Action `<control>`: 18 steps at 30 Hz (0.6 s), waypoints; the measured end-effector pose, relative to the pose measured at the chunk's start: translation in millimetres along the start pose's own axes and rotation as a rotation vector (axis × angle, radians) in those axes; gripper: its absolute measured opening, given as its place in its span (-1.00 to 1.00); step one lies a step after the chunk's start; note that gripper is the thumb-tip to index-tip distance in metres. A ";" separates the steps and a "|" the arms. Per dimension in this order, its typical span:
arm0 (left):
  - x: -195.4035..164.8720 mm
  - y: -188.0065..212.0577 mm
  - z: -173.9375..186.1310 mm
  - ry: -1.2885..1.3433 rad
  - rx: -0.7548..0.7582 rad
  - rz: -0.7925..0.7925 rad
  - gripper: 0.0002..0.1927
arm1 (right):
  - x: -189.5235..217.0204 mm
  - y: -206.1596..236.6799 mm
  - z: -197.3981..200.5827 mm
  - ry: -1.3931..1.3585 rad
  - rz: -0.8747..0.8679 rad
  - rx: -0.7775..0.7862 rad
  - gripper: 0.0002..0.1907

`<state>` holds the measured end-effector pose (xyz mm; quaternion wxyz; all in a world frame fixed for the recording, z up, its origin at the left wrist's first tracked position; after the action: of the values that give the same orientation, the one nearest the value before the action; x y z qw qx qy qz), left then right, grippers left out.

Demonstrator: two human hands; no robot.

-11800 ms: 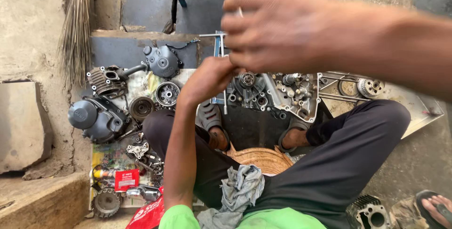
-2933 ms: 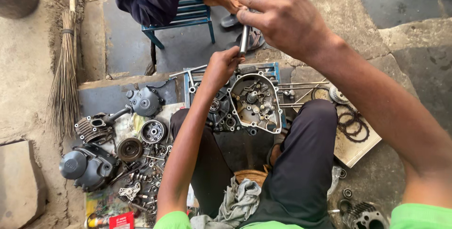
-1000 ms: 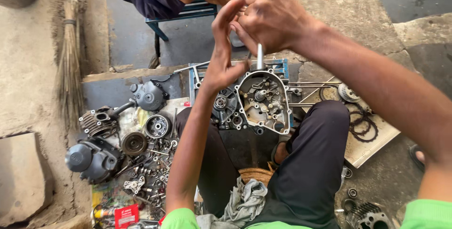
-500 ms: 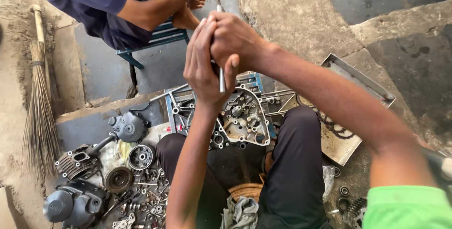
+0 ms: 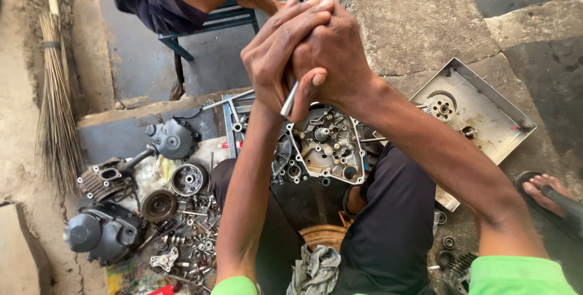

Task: The person uses a T-handle wrench to tighten bolts on a disassembled engine casing resting on their lap. They repeatedly reposition the tool and apply torque to fasten components within the open engine housing.

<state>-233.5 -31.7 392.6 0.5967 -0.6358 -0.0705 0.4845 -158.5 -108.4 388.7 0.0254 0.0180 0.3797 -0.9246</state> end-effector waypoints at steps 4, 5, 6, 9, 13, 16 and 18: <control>-2.9 3.9 2.5 -0.151 0.062 0.026 -0.44 | 0.3 -5.7 2.1 0.064 0.026 0.115 -0.70; -6.2 7.7 3.2 -0.218 0.095 0.041 -0.43 | 1.8 -9.0 7.9 0.060 0.079 0.127 -0.74; -10.0 12.9 3.2 -0.285 0.127 0.058 -0.43 | 4.3 -12.3 15.3 0.056 0.135 0.141 -0.77; -22.9 27.9 9.4 -0.286 0.116 -0.032 -0.06 | 13.9 -24.3 32.2 0.185 0.361 0.427 -0.62; -2.9 58.2 -1.3 -0.032 0.425 0.274 -0.26 | 16.3 -42.8 83.2 -0.315 0.194 0.512 -0.82; 16.5 79.7 -3.3 0.140 0.435 0.506 -0.62 | 23.5 -46.3 92.8 -0.124 0.149 0.480 -0.89; 22.9 85.9 6.0 0.012 0.393 0.462 -0.88 | 34.6 -44.5 91.4 -0.188 0.216 0.341 -0.95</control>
<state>-267.7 -36.2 310.4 0.5828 -0.5102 0.1747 0.6078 -197.0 -142.3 483.1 0.1561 -0.0239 0.2098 -0.9649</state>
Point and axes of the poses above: each hand's wrist, its own y-axis away from the middle knuckle, its own z-axis out of the back of the hand, x = y × z, the point moved 5 cm from there along -y, towards the middle knuckle, and after that the axes turned 2 degrees about z, right-handed, at the moved point
